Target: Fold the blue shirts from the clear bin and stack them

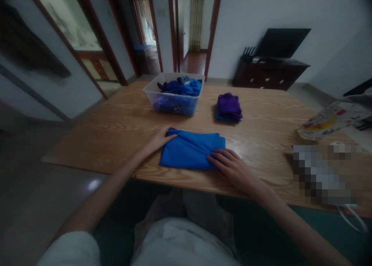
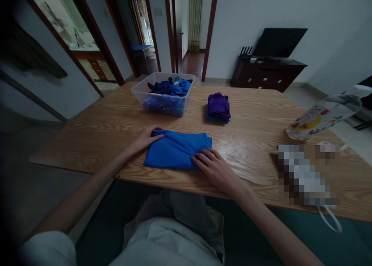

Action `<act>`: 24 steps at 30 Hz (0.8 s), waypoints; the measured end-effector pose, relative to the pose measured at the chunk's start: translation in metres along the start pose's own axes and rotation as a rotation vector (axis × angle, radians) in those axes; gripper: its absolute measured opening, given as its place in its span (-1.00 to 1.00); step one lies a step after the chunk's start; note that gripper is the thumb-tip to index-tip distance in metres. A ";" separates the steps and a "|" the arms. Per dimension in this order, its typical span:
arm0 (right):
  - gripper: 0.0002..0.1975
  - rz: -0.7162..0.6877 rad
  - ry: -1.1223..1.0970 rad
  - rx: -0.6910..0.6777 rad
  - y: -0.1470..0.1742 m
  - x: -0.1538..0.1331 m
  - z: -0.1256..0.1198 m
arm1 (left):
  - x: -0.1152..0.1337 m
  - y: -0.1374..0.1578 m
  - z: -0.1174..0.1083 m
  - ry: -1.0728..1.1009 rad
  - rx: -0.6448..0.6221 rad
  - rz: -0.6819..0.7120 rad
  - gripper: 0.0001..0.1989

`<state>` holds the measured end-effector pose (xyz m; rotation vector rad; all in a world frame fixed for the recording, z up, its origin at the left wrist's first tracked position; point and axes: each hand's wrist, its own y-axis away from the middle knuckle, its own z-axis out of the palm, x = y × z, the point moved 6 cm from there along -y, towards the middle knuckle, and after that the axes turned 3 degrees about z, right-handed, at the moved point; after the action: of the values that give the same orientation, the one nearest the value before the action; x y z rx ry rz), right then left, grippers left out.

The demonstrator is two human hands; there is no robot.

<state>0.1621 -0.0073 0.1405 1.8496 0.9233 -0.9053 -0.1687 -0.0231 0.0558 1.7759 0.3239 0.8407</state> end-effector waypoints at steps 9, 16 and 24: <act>-0.72 0.047 -0.030 0.020 0.003 0.000 -0.006 | 0.078 0.055 0.007 -0.363 -0.072 0.336 -0.50; -0.79 -0.012 -0.076 0.067 0.008 -0.057 -0.023 | 0.092 0.111 0.049 -0.560 -0.210 0.353 -0.25; -0.42 -0.033 -0.298 -0.047 0.023 -0.064 -0.041 | 0.113 0.133 0.030 -0.566 -0.258 0.497 -0.19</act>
<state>0.1613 0.0065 0.2186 1.6094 0.7842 -1.1337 -0.0921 -0.0276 0.2149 1.7827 -0.5917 0.6376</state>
